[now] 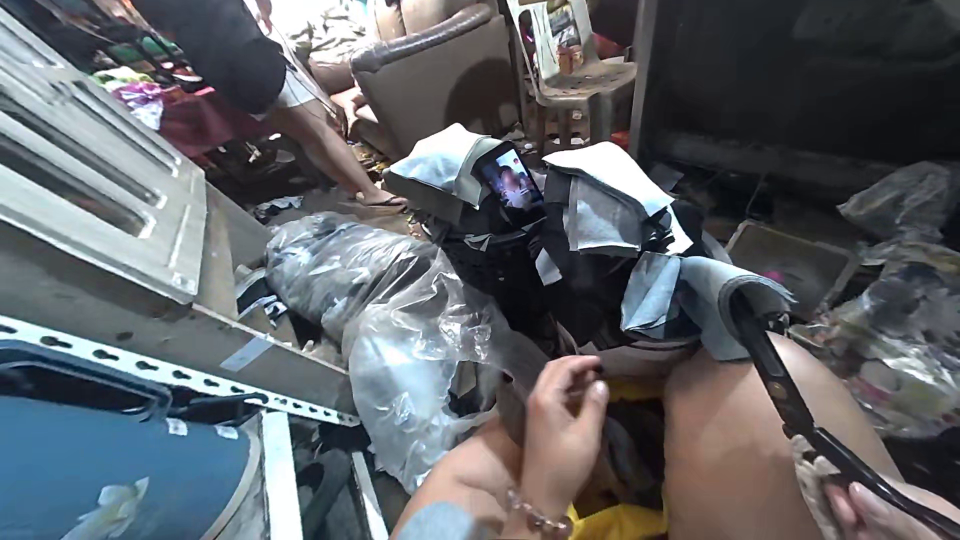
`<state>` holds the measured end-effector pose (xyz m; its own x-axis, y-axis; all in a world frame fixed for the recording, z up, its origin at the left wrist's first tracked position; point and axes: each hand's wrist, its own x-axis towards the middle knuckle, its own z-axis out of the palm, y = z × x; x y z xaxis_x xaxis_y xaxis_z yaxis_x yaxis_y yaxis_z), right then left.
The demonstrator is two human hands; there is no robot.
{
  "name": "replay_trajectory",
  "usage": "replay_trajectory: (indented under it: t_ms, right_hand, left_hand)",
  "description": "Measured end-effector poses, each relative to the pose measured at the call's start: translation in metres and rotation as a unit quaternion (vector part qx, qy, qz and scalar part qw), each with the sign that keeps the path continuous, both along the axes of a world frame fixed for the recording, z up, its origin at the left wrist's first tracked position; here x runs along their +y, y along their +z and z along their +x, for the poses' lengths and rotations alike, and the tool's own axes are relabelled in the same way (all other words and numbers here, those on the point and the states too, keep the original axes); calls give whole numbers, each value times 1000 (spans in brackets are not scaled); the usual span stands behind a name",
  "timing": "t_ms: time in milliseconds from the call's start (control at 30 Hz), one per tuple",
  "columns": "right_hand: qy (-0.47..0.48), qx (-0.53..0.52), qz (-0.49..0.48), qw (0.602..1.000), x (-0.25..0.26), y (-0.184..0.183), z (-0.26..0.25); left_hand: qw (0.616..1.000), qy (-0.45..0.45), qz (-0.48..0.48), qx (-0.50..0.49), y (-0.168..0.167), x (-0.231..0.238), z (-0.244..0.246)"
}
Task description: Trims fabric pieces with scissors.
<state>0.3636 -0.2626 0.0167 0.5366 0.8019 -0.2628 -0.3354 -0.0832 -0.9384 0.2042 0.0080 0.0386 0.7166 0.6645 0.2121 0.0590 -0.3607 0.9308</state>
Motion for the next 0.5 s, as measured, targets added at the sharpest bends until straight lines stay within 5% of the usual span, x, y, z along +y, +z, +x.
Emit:
replay_trajectory:
  t_ms: [100,233,367,500]
  right_hand:
    - [21,148,8,989,14,23,6]
    - [73,425,132,893,23,50,18]
    - [28,337,64,939,17,60,14]
    - [-37,223,27,974,11,56,10]
  left_hand:
    - [988,-101,110,-23,3,-24,44]
    - [962,-214,123,118,7,-44,97]
    - [877,-233,161,388,11,-43,129]
    - [862,-271,160,398,12,-40,128]
